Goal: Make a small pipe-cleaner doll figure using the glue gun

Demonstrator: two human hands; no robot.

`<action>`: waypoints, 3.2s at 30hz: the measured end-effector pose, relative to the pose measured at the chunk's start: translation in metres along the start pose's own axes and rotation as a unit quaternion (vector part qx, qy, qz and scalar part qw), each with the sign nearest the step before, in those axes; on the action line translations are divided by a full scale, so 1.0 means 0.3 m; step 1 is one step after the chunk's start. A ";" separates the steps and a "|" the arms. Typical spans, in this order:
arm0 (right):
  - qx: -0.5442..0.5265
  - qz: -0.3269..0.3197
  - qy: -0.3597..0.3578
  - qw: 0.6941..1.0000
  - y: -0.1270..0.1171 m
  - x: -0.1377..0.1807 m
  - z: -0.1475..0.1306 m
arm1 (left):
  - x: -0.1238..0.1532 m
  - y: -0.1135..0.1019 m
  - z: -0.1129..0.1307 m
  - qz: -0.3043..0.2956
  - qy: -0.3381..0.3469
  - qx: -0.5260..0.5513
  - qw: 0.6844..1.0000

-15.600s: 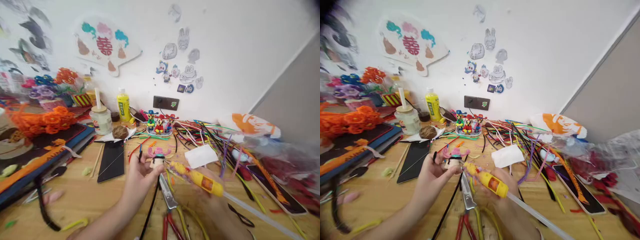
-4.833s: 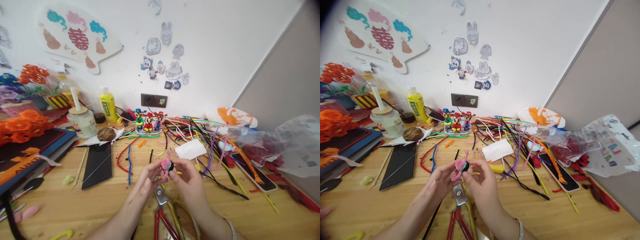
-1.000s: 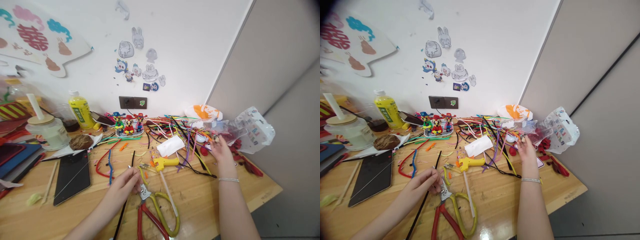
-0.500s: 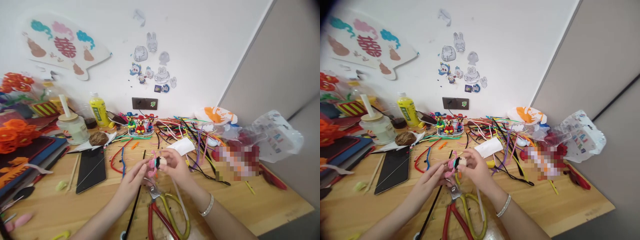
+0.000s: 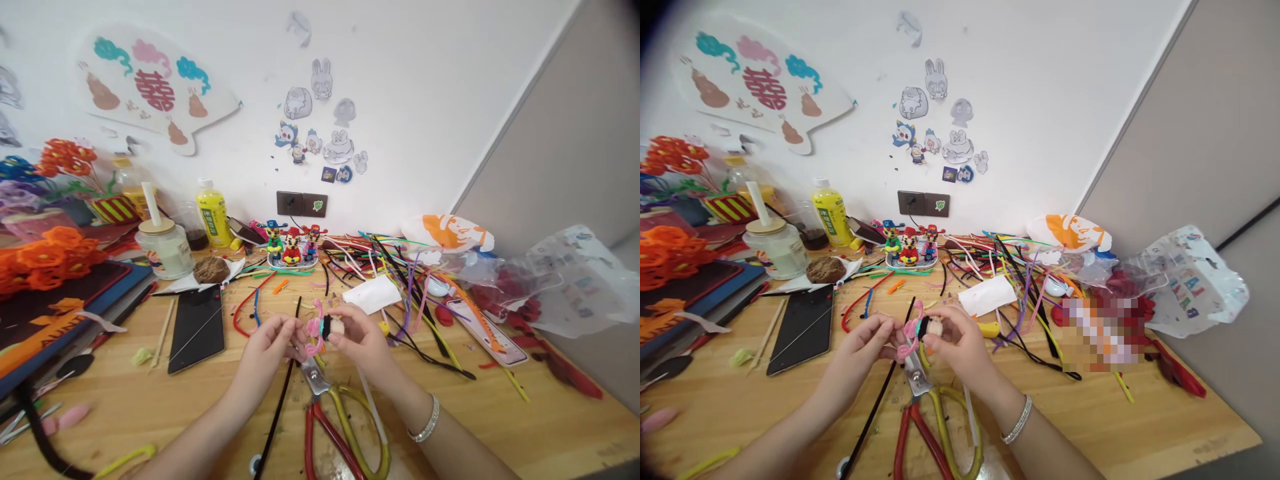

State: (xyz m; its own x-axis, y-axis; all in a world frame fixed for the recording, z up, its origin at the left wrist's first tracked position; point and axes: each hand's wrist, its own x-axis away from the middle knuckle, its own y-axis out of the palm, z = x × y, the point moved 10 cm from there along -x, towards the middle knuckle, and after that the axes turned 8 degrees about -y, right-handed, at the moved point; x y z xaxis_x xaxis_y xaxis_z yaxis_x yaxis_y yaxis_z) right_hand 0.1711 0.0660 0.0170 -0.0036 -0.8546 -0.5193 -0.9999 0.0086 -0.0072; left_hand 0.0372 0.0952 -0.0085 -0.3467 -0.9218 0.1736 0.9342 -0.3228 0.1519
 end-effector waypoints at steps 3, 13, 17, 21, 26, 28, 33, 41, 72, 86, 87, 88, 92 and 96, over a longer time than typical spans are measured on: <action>0.007 0.010 -0.013 1.000 -0.007 -0.006 -0.010 | -0.010 -0.001 -0.013 -0.015 -0.017 0.000 1.000; 0.118 0.102 -0.052 0.986 -0.052 0.014 -0.023 | 0.027 0.137 -0.118 -0.140 -0.119 0.101 0.978; 0.143 0.091 -0.056 0.984 -0.013 0.030 -0.031 | 0.041 0.137 -0.125 -0.111 -0.132 0.131 0.976; 0.175 0.070 -0.060 0.980 0.016 0.041 -0.045 | 0.047 0.122 -0.120 -0.077 -0.138 0.139 0.978; 0.192 0.112 -0.065 0.973 -0.032 0.034 -0.056 | 0.042 0.106 -0.116 -0.077 -0.146 0.147 0.975; 0.180 0.152 -0.053 0.971 -0.079 0.027 -0.054 | 0.021 0.055 -0.081 -0.055 -0.122 0.182 0.974; 0.152 0.192 -0.027 0.969 -0.153 0.010 -0.058 | -0.031 -0.164 0.042 0.074 -0.016 0.245 0.967; 0.178 0.103 -0.087 0.975 -0.073 0.013 -0.074 | -0.004 -0.097 0.087 0.054 0.003 0.083 0.995; 0.147 0.175 -0.045 0.973 -0.183 -0.005 -0.037 | -0.010 -0.260 0.212 0.115 0.108 0.075 0.985; 0.088 0.130 -0.082 0.984 -0.110 -0.003 -0.083 | -0.012 -0.039 0.078 0.000 0.061 -0.141 0.988; 0.081 0.119 -0.083 0.986 -0.099 -0.003 -0.082 | -0.010 -0.023 0.072 -0.010 0.055 -0.122 0.991; 0.073 0.106 -0.085 0.988 -0.087 -0.003 -0.081 | -0.008 -0.005 0.063 -0.023 0.043 -0.101 0.994; 0.050 0.043 -0.082 0.994 -0.027 0.001 -0.069 | 0.006 0.046 0.016 -0.057 -0.021 -0.017 0.998; 0.053 0.004 -0.073 0.996 0.011 0.013 -0.054 | 0.015 0.057 0.002 -0.055 -0.021 0.010 0.998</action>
State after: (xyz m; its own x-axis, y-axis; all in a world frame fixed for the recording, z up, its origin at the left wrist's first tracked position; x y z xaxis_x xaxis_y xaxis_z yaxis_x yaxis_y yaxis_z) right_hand 0.1676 0.0542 0.0287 -0.0031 -0.7703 -0.6377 -0.9930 0.0777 -0.0890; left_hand 0.0515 0.0858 -0.0045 -0.4507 -0.8710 0.1955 0.8885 -0.4166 0.1922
